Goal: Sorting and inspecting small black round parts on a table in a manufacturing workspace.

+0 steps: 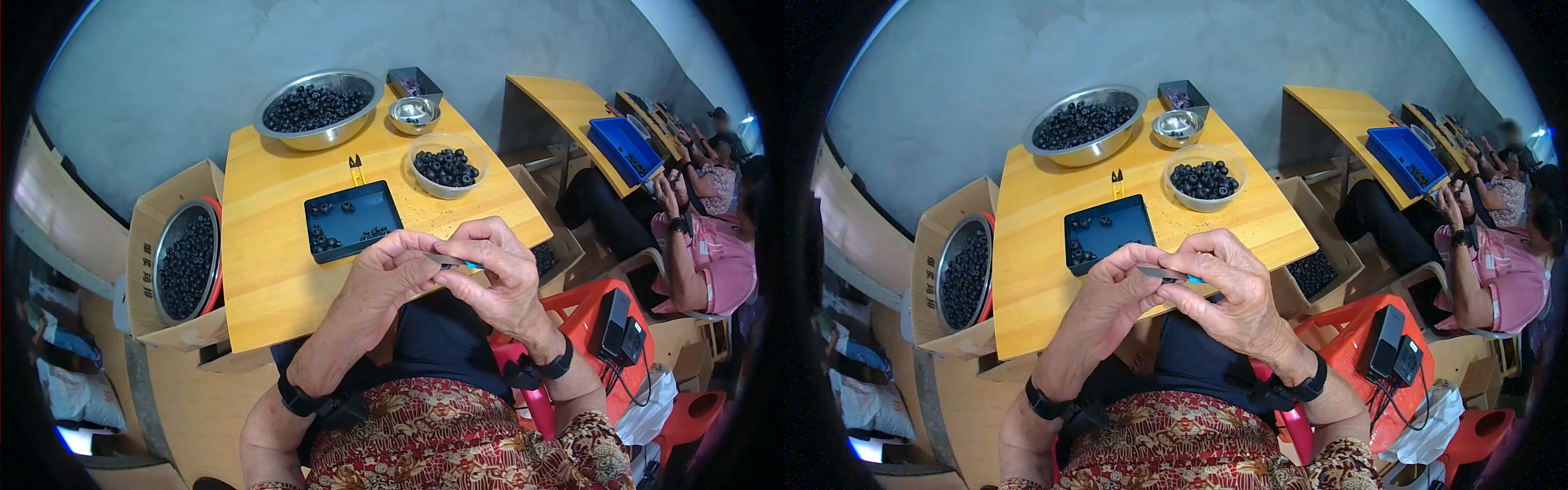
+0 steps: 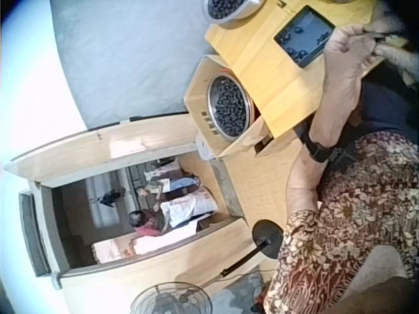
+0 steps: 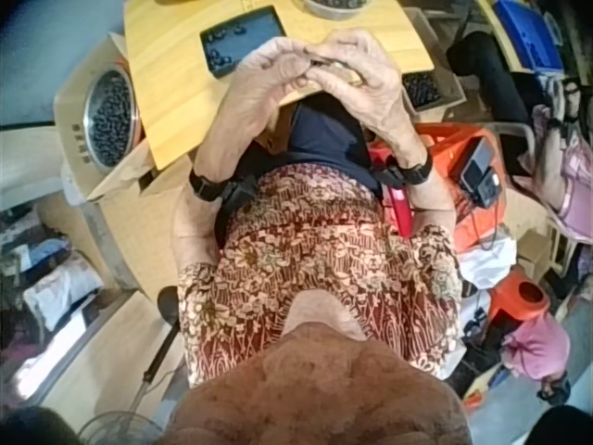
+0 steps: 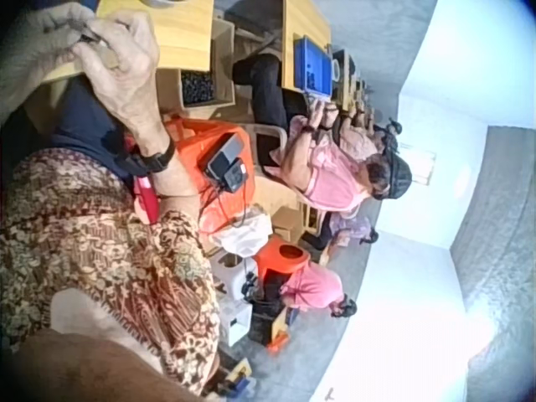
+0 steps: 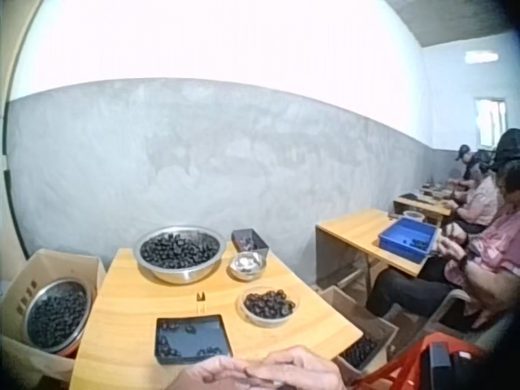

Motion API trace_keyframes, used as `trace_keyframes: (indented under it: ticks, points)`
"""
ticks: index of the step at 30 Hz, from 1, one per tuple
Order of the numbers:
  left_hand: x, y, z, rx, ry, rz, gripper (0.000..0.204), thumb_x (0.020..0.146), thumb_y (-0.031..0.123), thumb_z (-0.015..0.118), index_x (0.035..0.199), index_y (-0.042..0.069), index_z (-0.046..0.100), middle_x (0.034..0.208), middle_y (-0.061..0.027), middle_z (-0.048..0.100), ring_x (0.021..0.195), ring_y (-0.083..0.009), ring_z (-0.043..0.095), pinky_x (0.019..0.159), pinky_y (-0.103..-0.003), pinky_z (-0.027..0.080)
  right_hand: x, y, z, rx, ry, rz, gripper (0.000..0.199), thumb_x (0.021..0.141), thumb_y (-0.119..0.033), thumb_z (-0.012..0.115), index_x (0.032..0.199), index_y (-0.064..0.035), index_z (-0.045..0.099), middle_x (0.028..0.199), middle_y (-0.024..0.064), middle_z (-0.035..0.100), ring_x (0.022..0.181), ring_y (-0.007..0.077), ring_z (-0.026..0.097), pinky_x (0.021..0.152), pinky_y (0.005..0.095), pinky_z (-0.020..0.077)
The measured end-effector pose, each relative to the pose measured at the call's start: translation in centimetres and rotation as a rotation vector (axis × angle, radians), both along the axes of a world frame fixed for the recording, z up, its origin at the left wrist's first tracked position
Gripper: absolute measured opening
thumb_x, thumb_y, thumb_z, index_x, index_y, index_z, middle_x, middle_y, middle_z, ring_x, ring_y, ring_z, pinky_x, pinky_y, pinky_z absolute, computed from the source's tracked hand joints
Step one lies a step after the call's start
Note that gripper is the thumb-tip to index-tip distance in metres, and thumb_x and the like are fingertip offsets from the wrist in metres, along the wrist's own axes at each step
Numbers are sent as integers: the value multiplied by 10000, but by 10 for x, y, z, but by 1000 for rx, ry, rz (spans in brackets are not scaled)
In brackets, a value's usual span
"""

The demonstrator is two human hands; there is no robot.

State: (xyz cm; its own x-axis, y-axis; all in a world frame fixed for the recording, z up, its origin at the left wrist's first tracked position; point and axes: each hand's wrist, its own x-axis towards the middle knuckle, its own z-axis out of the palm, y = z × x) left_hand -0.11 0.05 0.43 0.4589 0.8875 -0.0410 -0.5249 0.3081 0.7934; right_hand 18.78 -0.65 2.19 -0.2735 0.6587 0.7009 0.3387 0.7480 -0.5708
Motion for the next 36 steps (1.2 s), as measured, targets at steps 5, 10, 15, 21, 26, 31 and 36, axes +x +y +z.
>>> trace_keyframes:
  ticks: [5,10,15,21,26,31,36]
  points:
    - [-3,-3,-4,-32,7,-27,145,932,86,650,1068,41,626,1027,-59,662,922,-136,646,830,-266,534,3,-2,1,101,-73,-59,322,726,-60,806,1031,-24,712,931,106,650,847,215,645,726,316,527]
    - [-1,-7,-6,-118,-164,-63,157,928,64,645,1082,32,649,1037,-69,673,930,-142,649,827,-275,533,7,-4,0,-68,21,10,337,724,-60,799,1050,-32,719,946,114,655,856,224,653,716,315,532]
    - [4,-11,0,-54,-74,-8,221,923,133,676,1115,26,657,995,-49,678,902,-116,638,825,-265,511,6,-8,2,17,3,-25,344,721,-42,787,1059,-35,725,956,113,657,855,227,654,699,314,533]
    - [11,-18,12,-38,-124,10,212,929,124,663,1116,25,649,1037,-57,671,977,-141,636,888,-295,516,6,-14,7,303,-116,-120,454,643,-16,784,1092,-48,727,953,74,654,745,206,603,626,299,503]
    - [15,-21,20,-42,-203,-21,198,920,121,669,1097,34,656,1030,-46,668,1006,-143,632,920,-297,512,6,-16,9,437,-195,-180,484,604,-20,786,1083,-59,729,944,43,650,704,187,570,584,284,480]
    - [16,-21,18,-4,-185,15,217,911,125,680,1100,23,649,1013,-46,670,962,-143,646,911,-299,519,6,-16,8,456,-197,-184,473,602,-23,789,1069,-57,721,943,40,647,708,189,575,586,288,487]
    - [17,-21,13,5,-177,25,229,913,136,680,1103,18,634,1006,-51,669,932,-147,654,889,-292,529,9,-16,5,463,-207,-185,457,604,-24,785,1054,-55,715,951,48,648,711,193,582,590,290,491]
